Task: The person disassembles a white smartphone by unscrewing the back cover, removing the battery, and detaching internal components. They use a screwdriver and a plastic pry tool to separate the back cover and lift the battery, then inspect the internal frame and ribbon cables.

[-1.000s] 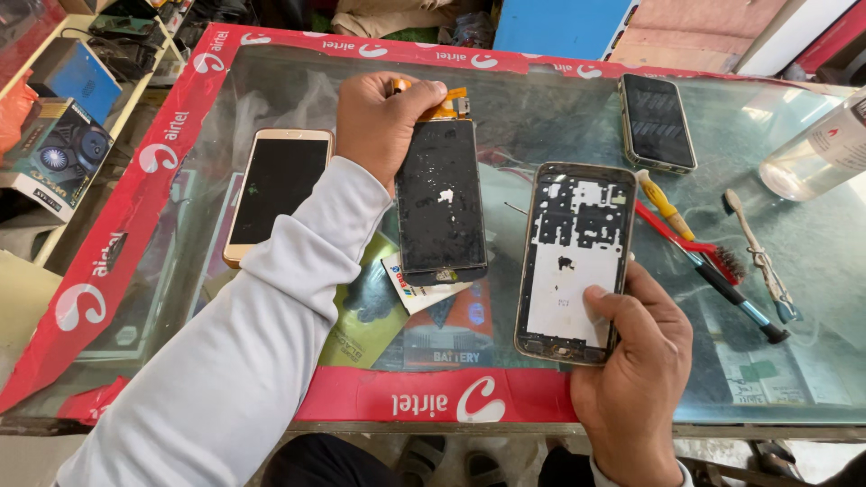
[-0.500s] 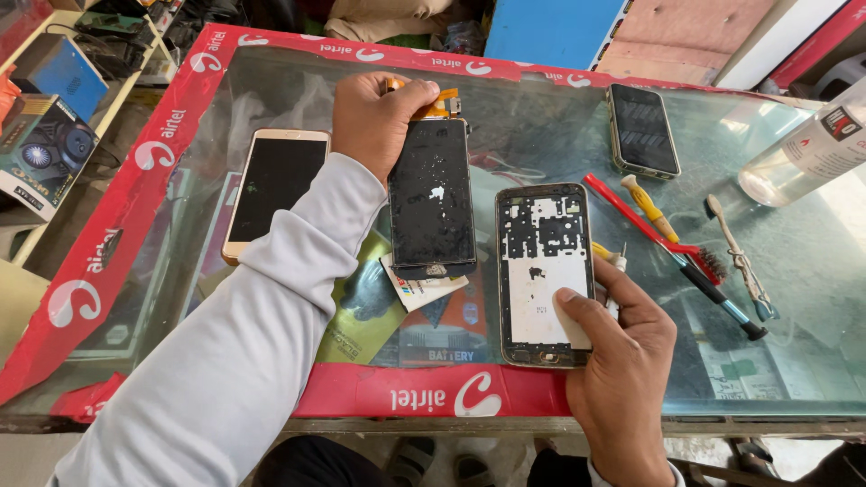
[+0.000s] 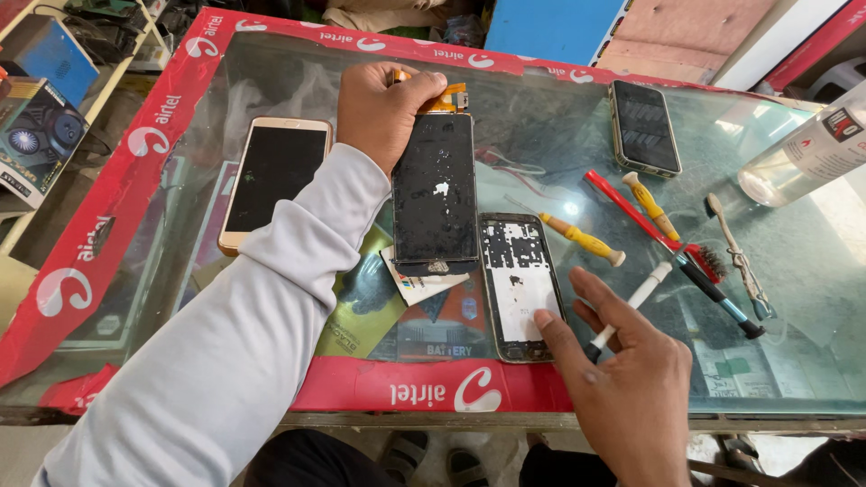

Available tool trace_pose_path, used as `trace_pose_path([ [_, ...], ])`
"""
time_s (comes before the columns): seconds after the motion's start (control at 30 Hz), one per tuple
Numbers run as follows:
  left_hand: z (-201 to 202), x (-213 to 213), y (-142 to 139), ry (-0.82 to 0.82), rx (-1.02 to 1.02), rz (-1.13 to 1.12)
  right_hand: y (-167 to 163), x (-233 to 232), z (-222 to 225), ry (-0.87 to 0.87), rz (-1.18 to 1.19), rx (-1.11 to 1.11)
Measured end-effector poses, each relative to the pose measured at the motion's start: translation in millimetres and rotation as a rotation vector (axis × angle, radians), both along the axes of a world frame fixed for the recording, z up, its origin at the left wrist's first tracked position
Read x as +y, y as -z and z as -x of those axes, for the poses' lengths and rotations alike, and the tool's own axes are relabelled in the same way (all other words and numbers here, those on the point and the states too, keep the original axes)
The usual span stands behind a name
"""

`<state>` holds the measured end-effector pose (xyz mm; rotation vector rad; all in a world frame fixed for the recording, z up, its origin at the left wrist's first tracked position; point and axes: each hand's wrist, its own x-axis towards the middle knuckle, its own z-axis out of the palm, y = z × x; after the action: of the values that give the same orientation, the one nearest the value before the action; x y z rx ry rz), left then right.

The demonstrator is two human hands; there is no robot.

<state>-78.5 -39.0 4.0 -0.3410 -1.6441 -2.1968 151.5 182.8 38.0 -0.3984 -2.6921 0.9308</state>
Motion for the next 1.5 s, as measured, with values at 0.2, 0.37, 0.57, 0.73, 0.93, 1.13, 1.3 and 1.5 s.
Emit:
trace_pose_path([
  [0.2, -1, 0, 0, 0.017, 0.008, 0.017, 4, 15, -14, -0.217, -0.162, -0.047],
  [0.37, -7, 1, -2, 0.049, -0.045, -0.045, 6, 25, -8, -0.359, 0.007, 0.021],
  [0.57, -18, 18, 2, 0.037, -0.105, -0.035, -21, 36, 48, -0.506, 0.391, 0.246],
  [0.73, -31, 32, 5, -0.016, -0.077, 0.022, -31, 10, 137, -0.692, 0.46, -0.026],
  [0.93, -54, 38, 4, 0.05, -0.077, -0.128, -15, -7, 146, -0.754, 0.453, -0.097],
  [1.13, -61, 40, 0, 0.308, -0.034, -0.137, -13, 19, 149, -0.672, 0.423, 0.066],
  [1.3, -66, 38, -5, 0.401, 0.066, -0.018, -8, 25, 150, -0.681, 0.57, 0.099],
  [1.5, -62, 36, -5, 0.281, 0.04, -0.012, -7, 23, 148, -0.605, 0.661, 0.126],
])
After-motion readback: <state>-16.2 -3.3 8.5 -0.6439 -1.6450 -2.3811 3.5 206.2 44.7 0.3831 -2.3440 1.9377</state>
